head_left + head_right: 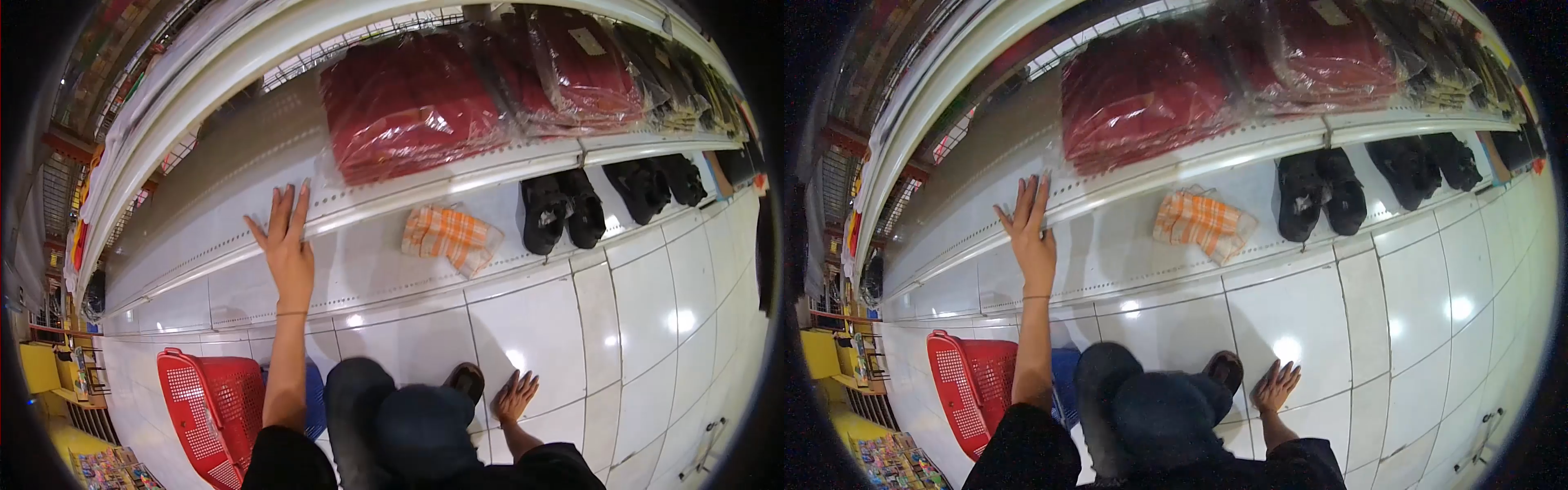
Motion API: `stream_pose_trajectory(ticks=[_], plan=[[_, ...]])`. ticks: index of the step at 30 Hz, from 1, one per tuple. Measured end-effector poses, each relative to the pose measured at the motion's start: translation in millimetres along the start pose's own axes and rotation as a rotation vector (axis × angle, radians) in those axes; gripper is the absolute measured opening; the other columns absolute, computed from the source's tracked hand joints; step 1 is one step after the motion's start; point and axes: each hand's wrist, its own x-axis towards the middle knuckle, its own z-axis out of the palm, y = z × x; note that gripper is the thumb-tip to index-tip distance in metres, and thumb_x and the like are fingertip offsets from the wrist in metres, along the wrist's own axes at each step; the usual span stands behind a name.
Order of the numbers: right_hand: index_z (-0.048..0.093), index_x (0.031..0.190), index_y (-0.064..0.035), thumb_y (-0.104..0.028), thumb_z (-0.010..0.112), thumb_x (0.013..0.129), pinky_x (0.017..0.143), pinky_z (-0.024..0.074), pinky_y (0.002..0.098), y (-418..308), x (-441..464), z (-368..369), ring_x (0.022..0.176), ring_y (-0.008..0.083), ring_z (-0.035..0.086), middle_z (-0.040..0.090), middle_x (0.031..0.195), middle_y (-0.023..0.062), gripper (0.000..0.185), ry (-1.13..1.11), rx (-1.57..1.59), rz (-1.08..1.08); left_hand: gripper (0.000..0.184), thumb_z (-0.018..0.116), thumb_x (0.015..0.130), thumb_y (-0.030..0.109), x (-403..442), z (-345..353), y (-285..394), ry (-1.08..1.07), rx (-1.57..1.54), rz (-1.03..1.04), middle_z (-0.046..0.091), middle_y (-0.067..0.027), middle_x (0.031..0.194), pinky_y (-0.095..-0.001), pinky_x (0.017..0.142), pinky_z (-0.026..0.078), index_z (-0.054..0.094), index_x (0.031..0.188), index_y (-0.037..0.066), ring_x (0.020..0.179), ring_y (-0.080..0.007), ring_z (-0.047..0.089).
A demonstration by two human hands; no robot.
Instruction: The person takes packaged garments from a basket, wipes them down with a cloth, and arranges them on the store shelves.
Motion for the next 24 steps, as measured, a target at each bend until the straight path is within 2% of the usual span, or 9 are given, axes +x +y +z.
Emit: stream_pose_trajectory(ticks=[8,12,14,15,16,17,20,22,24], plan=[[0.027,0.138,-0.0136,-0.028,0.042,0.087,0.106,0.0081,0.0538,10,2,10,0.132,0.0427,0.009,0.017,0.143,0.0208,0.055,0.025,-0.038,-0.045,0.081,0.049,0.060,-0.014,-8,14,-15,0.087,-0.117,0.035,0.046,0.0000,0.129,-0.0522,0.106,0.003,0.041,0.132,0.022,0.124,-0.0168,0.039],[0.021,0.140,-0.0175,-0.030,0.053,0.083,0.103,0.0188,0.0556,13,5,-17,0.132,0.0433,0.010,0.017,0.143,0.0200,0.066,-0.160,0.031,-0.059,0.081,0.051,0.062,-0.014,-12,18,-16,0.098,-0.173,0.026,0.046,0.0011,0.129,-0.0521,0.106,0.002,0.040,0.133,0.024,0.122,-0.0146,0.040],[0.021,0.139,-0.0269,-0.023,0.065,0.074,0.096,0.0333,0.0560,18,11,-19,0.131,0.0435,0.014,0.016,0.142,0.0170,0.079,-0.265,0.000,-0.007,0.066,0.048,0.070,-0.009,-7,18,-16,0.128,-0.188,0.030,0.047,-0.0009,0.127,-0.0541,0.105,0.002,0.044,0.130,0.020,0.121,-0.0149,0.041],[0.021,0.139,-0.0269,-0.023,0.065,0.074,0.096,0.0333,0.0560,78,16,35,0.131,0.0435,0.014,0.016,0.142,0.0170,0.079,-0.271,-0.002,0.002,0.066,0.048,0.070,-0.009,-6,14,-14,0.097,-0.200,0.014,0.047,-0.0008,0.127,-0.0543,0.105,0.002,0.044,0.129,0.020,0.120,-0.0147,0.041],[0.026,0.137,-0.0279,-0.023,0.069,0.072,0.091,0.0421,0.0511,103,27,88,0.128,0.0429,0.022,0.019,0.139,0.0183,0.078,-0.321,0.114,-0.131,0.066,0.048,0.070,-0.009,-6,14,-16,0.096,-0.206,0.017,0.047,-0.0008,0.127,-0.0543,0.105,0.002,0.044,0.129,0.020,0.120,-0.0147,0.041],[0.026,0.137,-0.0279,-0.023,0.069,0.072,0.091,0.0421,0.0511,123,32,107,0.128,0.0429,0.022,0.019,0.139,0.0183,0.078,-0.321,0.110,-0.124,0.065,0.048,0.070,-0.009,-8,15,-17,0.106,-0.214,0.024,0.047,-0.0011,0.127,-0.0542,0.105,0.003,0.045,0.129,0.020,0.120,-0.0151,0.041],[0.035,0.134,-0.0249,-0.025,0.071,0.070,0.092,0.0442,0.0431,156,52,137,0.119,0.0407,0.037,0.023,0.133,0.0219,0.073,-0.277,0.004,-0.456,0.065,0.048,0.070,-0.010,-6,17,-15,0.152,-0.246,0.031,0.048,-0.0019,0.126,-0.0534,0.105,0.004,0.046,0.128,0.019,0.120,-0.0158,0.042],[0.032,0.135,-0.0272,-0.026,0.070,0.071,0.095,0.0415,0.0437,152,64,142,0.119,0.0392,0.038,0.016,0.138,0.0223,0.075,-0.431,0.046,-0.285,0.064,0.048,0.070,-0.010,-5,14,-16,0.180,-0.252,0.030,0.049,-0.0023,0.125,-0.0527,0.105,0.004,0.047,0.127,0.019,0.119,-0.0162,0.042],[0.011,0.141,-0.0304,-0.030,0.076,0.062,0.101,0.0325,0.0473,148,69,160,0.125,0.0469,0.027,-0.011,0.145,0.0191,0.102,-0.643,-0.077,-0.143,0.063,0.048,0.070,-0.010,-7,14,-16,0.168,-0.268,0.024,0.049,-0.0032,0.125,-0.0512,0.105,0.006,0.047,0.126,0.018,0.119,-0.0168,0.043]])
